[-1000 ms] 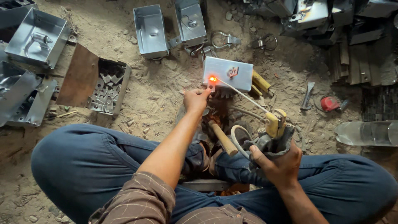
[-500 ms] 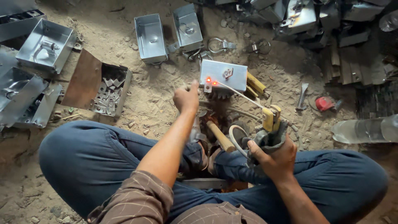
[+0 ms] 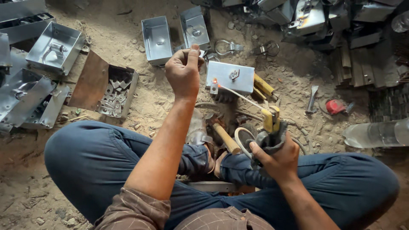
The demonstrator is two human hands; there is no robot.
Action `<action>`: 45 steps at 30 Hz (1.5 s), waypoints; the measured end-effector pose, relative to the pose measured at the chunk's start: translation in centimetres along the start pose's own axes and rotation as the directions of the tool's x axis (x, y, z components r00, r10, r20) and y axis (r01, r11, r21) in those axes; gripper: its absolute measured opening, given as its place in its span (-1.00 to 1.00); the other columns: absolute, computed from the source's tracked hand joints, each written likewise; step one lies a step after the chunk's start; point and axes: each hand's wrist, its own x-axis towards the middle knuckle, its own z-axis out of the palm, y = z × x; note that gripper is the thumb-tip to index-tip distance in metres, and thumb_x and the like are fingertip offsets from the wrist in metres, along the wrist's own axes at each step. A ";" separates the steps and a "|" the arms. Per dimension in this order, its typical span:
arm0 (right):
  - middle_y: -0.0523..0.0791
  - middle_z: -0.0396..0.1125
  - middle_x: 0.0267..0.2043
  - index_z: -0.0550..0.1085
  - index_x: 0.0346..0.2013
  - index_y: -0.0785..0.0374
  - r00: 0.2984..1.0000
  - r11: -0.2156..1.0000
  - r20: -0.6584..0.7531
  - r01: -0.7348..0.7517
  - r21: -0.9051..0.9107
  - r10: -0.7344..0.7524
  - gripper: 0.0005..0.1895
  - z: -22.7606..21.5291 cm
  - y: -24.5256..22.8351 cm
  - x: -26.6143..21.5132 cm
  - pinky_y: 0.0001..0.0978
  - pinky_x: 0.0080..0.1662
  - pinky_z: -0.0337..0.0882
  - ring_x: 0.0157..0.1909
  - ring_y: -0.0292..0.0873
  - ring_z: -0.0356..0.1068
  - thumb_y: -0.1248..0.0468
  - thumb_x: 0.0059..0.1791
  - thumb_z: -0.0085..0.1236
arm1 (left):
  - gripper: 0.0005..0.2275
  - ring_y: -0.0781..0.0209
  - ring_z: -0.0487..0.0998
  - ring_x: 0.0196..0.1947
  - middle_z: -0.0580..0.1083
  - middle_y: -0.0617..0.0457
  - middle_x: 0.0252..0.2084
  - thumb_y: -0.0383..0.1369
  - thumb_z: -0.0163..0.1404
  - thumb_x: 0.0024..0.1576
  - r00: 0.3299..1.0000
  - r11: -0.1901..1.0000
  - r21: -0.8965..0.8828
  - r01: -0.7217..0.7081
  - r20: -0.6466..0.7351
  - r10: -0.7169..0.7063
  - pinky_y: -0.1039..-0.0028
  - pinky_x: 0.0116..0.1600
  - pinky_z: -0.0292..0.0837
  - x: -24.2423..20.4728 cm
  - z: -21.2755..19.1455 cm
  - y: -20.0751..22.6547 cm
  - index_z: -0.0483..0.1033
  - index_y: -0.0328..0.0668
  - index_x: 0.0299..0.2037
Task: The person sits on the ground and uses a welding torch to attach small metal brackets to rectangular metal boxes. They position the brackets, weld them in place, and occasionally use a hammer to adjust the components.
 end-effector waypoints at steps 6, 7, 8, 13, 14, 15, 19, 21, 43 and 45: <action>-0.08 0.50 -0.42 0.49 -0.27 0.29 0.997 1.000 -0.083 0.008 -0.004 -0.008 -0.53 0.1 0.5 -0.2 -0.27 -0.22 0.51 -0.39 -0.14 0.54 0.08 -0.28 0.46 | -0.72 0.54 0.40 -0.56 0.53 0.17 -0.56 -0.27 0.11 0.24 0.998 0.998 -0.039 -0.045 0.050 0.047 0.63 -0.43 0.28 -0.2 0.4 0.5 0.61 -0.30 -0.45; -0.07 0.50 -0.42 0.49 -0.27 0.30 0.998 0.999 -0.062 0.001 -0.032 -0.003 -0.53 0.1 0.5 -0.1 -0.27 -0.21 0.51 -0.39 -0.14 0.54 0.08 -0.28 0.47 | -0.72 0.53 0.40 -0.56 0.53 0.17 -0.56 -0.27 0.11 0.25 0.997 0.998 -0.028 -0.052 0.053 0.053 0.62 -0.43 0.28 -0.2 0.3 0.4 0.61 -0.30 -0.45; -0.07 0.49 -0.42 0.49 -0.27 0.30 0.999 0.998 -0.043 -0.007 -0.058 0.004 -0.52 0.1 0.5 -0.2 -0.26 -0.21 0.51 -0.38 -0.14 0.54 0.08 -0.27 0.48 | -0.72 0.54 0.41 -0.56 0.53 0.17 -0.55 -0.27 0.11 0.25 0.998 0.998 -0.042 -0.043 0.054 0.045 0.63 -0.43 0.29 -0.2 0.3 0.2 0.61 -0.30 -0.45; -0.06 0.48 -0.40 0.44 -0.08 0.32 0.999 0.999 -0.032 -0.035 0.031 0.036 -0.44 0.4 -0.1 -0.3 -0.26 -0.22 0.51 -0.36 -0.13 0.53 0.14 -0.28 0.40 | -0.80 0.52 0.50 -0.54 0.55 0.18 -0.52 -0.29 0.09 0.19 0.997 0.992 -0.128 -0.012 0.071 0.022 0.63 -0.39 0.42 0.0 0.2 -0.6 0.61 -0.28 -0.38; -0.07 0.49 -0.37 0.46 -0.12 0.31 0.998 0.998 -0.057 0.019 0.059 -0.016 -0.48 0.1 -0.3 -0.4 -0.27 -0.20 0.52 -0.34 -0.14 0.54 0.11 -0.26 0.40 | -0.77 0.52 0.47 -0.54 0.55 0.18 -0.53 -0.28 0.10 0.21 0.998 0.993 -0.116 -0.011 0.062 0.018 0.63 -0.40 0.39 0.1 0.3 -0.7 0.60 -0.29 -0.39; -0.08 0.51 -0.34 0.48 -0.16 0.30 0.994 0.994 -0.083 0.075 0.085 -0.068 -0.51 0.0 -0.5 -0.3 -0.28 -0.18 0.52 -0.32 -0.15 0.56 0.09 -0.23 0.41 | -0.75 0.52 0.45 -0.54 0.54 0.17 -0.53 -0.27 0.11 0.22 0.998 0.995 -0.104 -0.009 0.054 0.015 0.63 -0.41 0.36 0.2 0.4 -0.7 0.59 -0.30 -0.41; -0.06 0.50 -0.39 0.51 -0.22 0.31 0.995 0.995 -0.041 0.087 -0.041 -0.089 -0.53 -0.1 -0.7 -0.1 -0.25 -0.21 0.51 -0.35 -0.12 0.55 0.09 -0.26 0.45 | -0.74 0.51 0.43 -0.56 0.53 0.16 -0.55 -0.26 0.12 0.23 0.999 0.995 -0.097 0.007 0.042 -0.003 0.63 -0.42 0.34 0.2 0.5 -0.8 0.61 -0.31 -0.41; -0.06 0.50 -0.41 0.49 -0.27 0.32 0.998 0.998 -0.030 0.047 -0.040 -0.048 -0.52 0.1 -0.7 -0.3 -0.25 -0.21 0.52 -0.38 -0.12 0.55 0.07 -0.26 0.47 | -0.75 0.50 0.47 -0.54 0.54 0.15 -0.53 -0.26 0.12 0.22 0.999 0.989 -0.146 0.012 0.045 -0.005 0.63 -0.41 0.38 0.0 0.4 -0.8 0.61 -0.31 -0.39; -0.15 0.46 -0.44 0.53 -0.22 0.28 0.998 0.996 0.009 0.061 0.058 -0.062 -0.62 0.2 -2.3 0.1 -0.40 -0.21 0.48 -0.40 -0.28 0.48 0.24 -0.26 0.44 | -0.76 0.43 0.55 -0.52 0.58 0.09 -0.52 -0.26 0.14 0.18 0.999 0.999 -0.038 0.012 0.037 -0.011 0.58 -0.38 0.47 0.1 0.4 -1.5 0.62 -0.35 -0.30; -0.14 0.46 -0.45 0.52 -0.26 0.29 0.999 0.998 0.023 0.041 0.040 -0.042 -0.63 0.1 -2.2 0.1 -0.38 -0.22 0.48 -0.41 -0.26 0.48 0.24 -0.27 0.45 | -0.77 0.44 0.54 -0.53 0.58 0.10 -0.52 -0.27 0.13 0.20 0.999 0.997 -0.075 0.023 0.034 -0.020 0.58 -0.38 0.46 0.1 0.6 -1.6 0.62 -0.35 -0.31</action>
